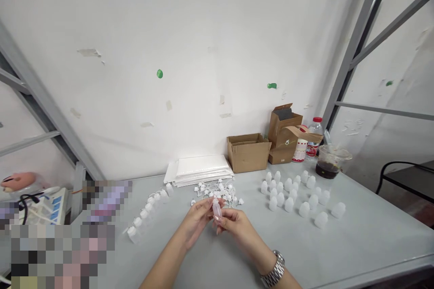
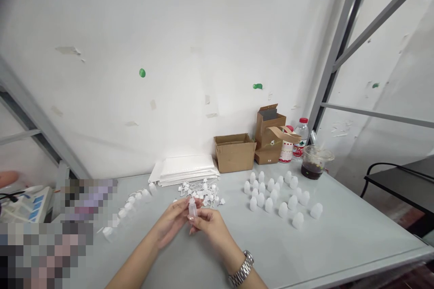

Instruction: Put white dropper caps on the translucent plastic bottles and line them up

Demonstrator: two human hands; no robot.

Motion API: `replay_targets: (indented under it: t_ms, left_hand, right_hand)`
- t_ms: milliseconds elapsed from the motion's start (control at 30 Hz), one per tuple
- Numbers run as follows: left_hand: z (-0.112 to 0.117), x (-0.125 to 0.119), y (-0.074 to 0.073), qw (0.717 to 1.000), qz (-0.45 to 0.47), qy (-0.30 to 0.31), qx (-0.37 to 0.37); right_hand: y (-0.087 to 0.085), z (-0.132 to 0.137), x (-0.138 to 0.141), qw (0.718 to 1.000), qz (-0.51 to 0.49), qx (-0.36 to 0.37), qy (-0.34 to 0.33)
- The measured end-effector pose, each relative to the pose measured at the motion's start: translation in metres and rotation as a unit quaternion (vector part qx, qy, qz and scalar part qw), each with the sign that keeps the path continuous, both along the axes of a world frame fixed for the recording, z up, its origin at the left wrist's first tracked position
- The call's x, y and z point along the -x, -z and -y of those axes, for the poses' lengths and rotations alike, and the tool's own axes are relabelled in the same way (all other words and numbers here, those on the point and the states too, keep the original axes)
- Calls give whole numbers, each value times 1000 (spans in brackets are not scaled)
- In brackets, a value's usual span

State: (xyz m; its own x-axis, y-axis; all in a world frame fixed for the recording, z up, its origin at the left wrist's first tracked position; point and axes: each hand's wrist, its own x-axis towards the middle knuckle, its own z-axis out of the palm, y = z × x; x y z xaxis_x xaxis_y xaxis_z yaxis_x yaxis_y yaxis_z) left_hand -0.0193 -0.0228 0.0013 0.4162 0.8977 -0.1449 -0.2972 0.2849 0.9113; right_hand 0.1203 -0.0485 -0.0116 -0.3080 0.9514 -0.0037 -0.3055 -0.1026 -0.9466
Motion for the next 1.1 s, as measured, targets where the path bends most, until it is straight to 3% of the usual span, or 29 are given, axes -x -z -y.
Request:
replay_targets:
  t_ms: [133,233,367,467,533,700,833,933,1000,1100]
  left_hand:
    - [1,-1,-1,1000,16,23,10]
    - [0,-2,0,999,17,26,12]
    - [-2,-4,5,1000,18,-2,-6]
    - [-3,-5,8,999,21,-20,-14]
    - [-4,-6,10,999,24,-26,-16]
    - [-4,-7,10,999,43,-28,-1]
    - [-2,-5,7,998,54,0,16]
    - [0,-3,4,997,65,25,33]
    - [0,-3,3,997,64,29,37]
    - [0,-3,5,998,48,13,28]
  right_hand:
    - [-5,5,-1,997,-51,23,-52]
    - [-4,3,-1,999,-26,18,-42]
    - [7,-3,0,991,111,-22,68]
    - [15,-3,1,953,226,-101,174]
    - [17,-2,0,938,260,-128,190]
    - [14,-3,-1,951,242,-112,156]
    - [8,-3,-4,990,130,-44,34]
    - [4,-2,-5,999,29,3,-44]
    - [4,-1,-4,999,25,8,-44]
    - [7,-1,-1,994,104,-27,17]
